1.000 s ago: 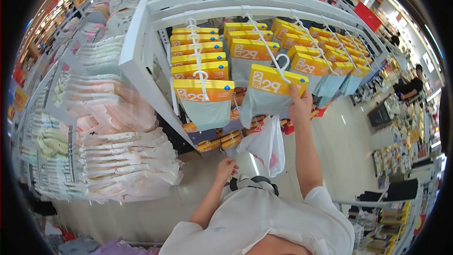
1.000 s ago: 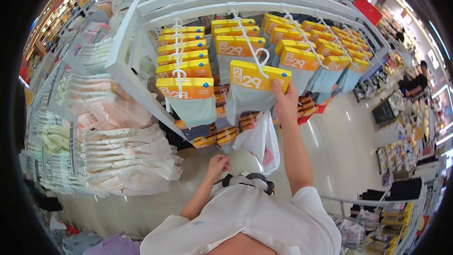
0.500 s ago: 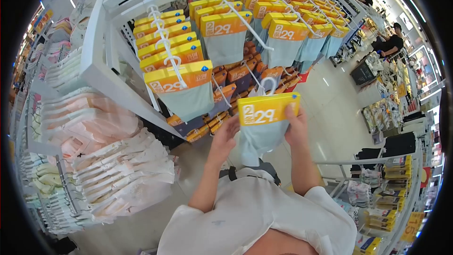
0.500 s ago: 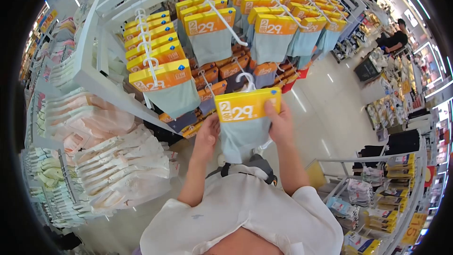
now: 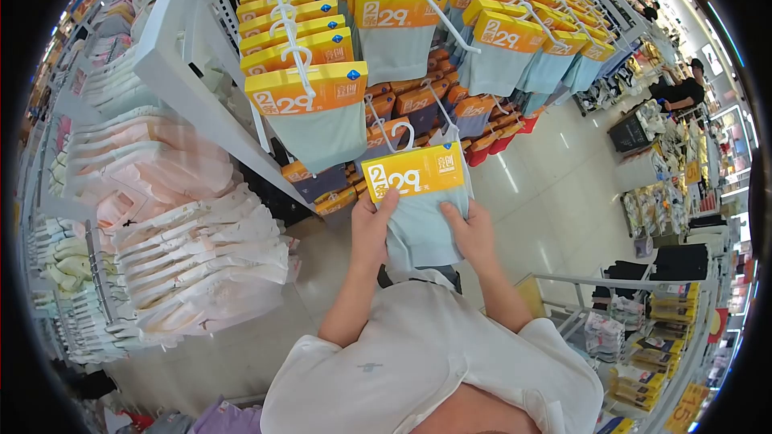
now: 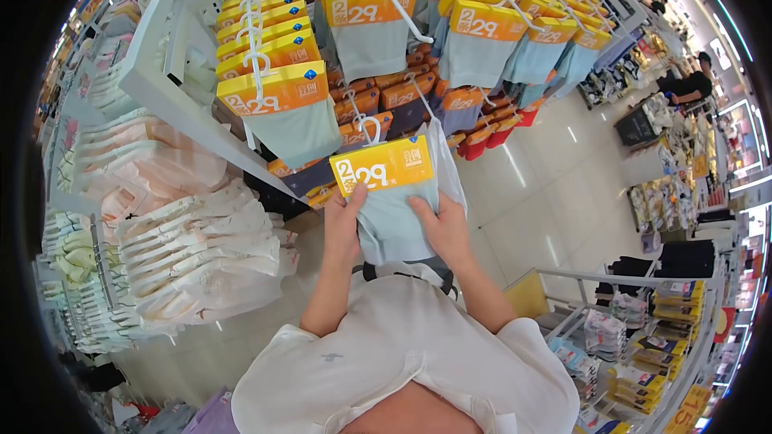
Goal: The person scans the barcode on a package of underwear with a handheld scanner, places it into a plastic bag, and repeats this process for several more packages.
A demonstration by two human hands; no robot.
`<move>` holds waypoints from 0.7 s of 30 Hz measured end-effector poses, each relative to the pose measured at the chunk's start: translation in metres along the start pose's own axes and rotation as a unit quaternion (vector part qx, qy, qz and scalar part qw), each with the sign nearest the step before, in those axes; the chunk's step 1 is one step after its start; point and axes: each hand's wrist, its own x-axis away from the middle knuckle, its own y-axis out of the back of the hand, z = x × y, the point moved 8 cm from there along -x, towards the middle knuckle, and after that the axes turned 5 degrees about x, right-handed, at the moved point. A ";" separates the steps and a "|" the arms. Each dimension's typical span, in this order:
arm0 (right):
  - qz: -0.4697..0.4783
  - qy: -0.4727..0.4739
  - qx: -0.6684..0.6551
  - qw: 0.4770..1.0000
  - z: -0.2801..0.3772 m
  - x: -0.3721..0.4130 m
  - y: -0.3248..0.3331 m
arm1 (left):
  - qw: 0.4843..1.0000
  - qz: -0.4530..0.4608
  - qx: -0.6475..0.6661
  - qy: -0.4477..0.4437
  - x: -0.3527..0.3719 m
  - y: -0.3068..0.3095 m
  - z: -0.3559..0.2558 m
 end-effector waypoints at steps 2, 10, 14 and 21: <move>-0.025 0.023 0.001 0.999 0.003 0.001 0.004 | 1.000 -0.012 -0.003 -0.022 0.002 0.003 -0.002; -0.126 0.260 0.154 0.945 0.037 0.009 0.016 | 0.962 -0.059 -0.229 -0.136 0.017 -0.003 -0.012; 0.048 0.212 -0.128 0.968 0.037 0.020 -0.016 | 0.849 0.030 -0.450 -0.274 0.034 -0.044 -0.015; -0.060 -0.053 -0.403 0.912 -0.023 0.004 -0.001 | 0.760 0.129 -0.519 -0.370 0.063 -0.079 -0.009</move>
